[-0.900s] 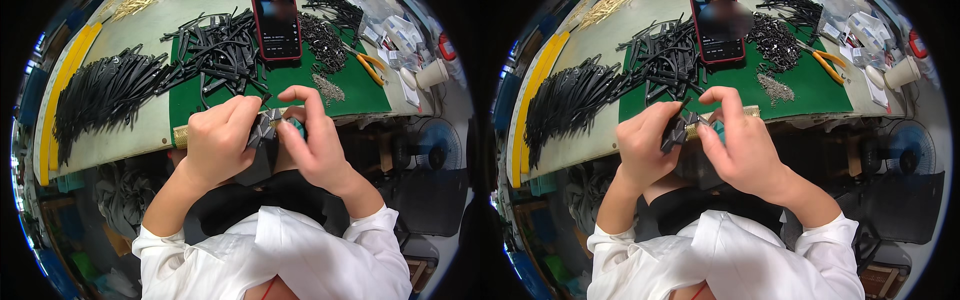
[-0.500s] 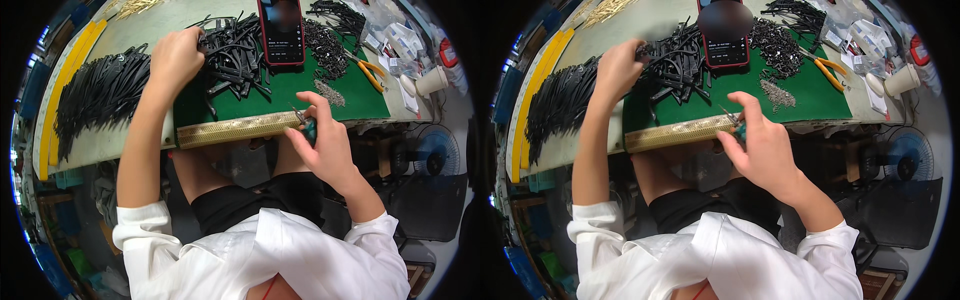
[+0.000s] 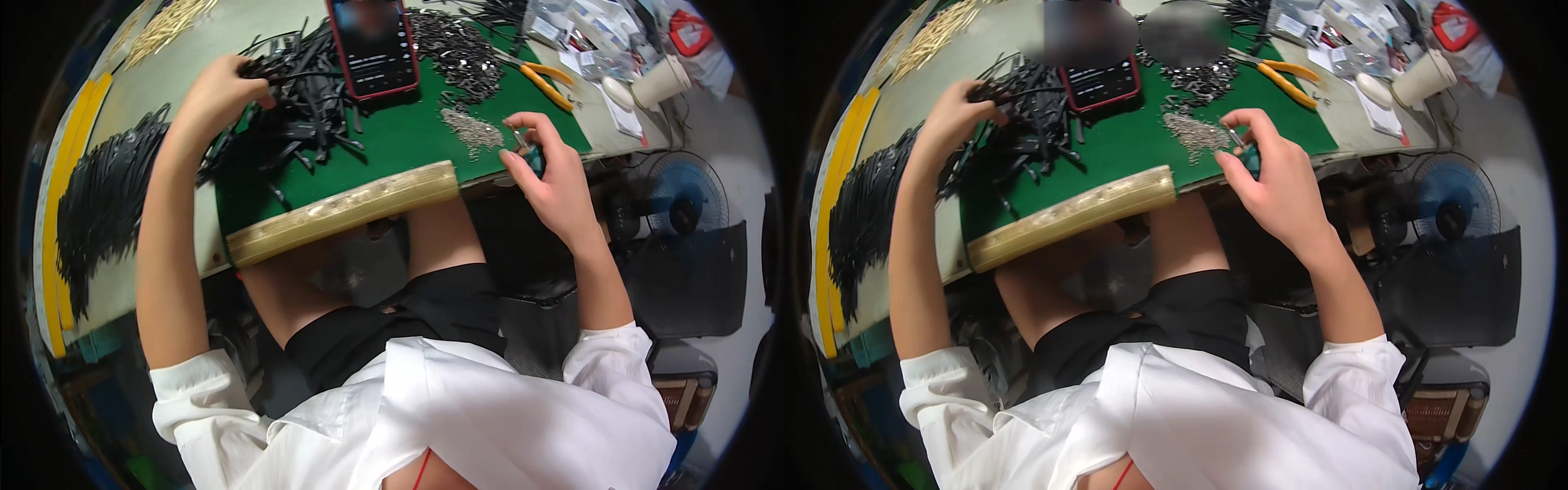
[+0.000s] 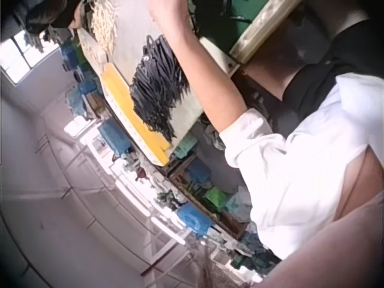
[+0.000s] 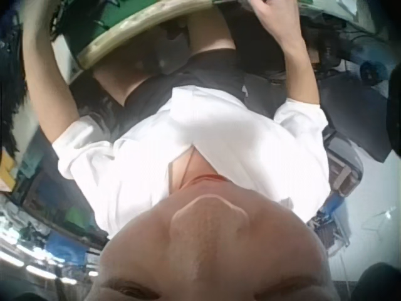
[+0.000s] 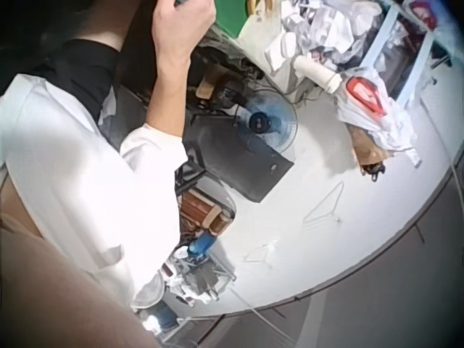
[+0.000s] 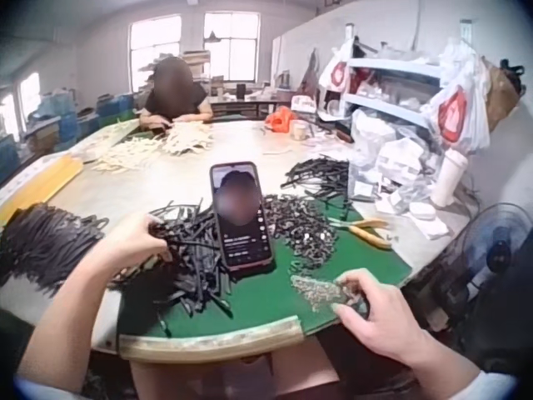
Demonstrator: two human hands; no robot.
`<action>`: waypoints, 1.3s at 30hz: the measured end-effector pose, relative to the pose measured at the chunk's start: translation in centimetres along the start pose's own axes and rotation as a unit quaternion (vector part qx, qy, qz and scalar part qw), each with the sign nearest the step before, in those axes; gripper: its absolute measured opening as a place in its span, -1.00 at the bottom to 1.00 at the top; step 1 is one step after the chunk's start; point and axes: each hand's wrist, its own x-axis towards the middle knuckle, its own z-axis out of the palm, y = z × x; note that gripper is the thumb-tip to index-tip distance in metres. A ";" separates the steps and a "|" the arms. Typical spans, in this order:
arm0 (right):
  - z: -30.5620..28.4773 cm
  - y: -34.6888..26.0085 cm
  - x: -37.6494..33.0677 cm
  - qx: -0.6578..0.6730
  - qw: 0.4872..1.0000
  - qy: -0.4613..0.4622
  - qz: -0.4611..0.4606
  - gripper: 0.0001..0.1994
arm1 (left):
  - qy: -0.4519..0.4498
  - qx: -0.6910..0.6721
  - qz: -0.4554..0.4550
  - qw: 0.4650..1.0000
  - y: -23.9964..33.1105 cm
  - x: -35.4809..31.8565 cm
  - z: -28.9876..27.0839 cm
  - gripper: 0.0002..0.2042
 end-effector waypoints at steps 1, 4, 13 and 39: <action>-0.3 0.1 0.1 -0.002 1.000 -0.017 0.007 -0.66 | 0.025 -0.008 -0.006 1.000 -0.1 -0.3 -0.1 -0.67; -0.9 0.6 0.5 -0.043 0.994 -0.088 -0.039 -0.65 | 0.063 -0.036 -0.008 0.997 0.3 -0.9 -1.6 -0.70; -1.7 0.7 1.7 -0.116 0.968 -0.194 -0.107 -0.70 | 0.182 -0.140 0.223 0.947 5.2 -6.5 0.8 -0.72; -0.3 -1.9 3.8 -0.173 0.944 -0.269 -0.079 -0.69 | 0.089 -0.269 0.165 0.945 6.5 -13.5 5.7 -0.77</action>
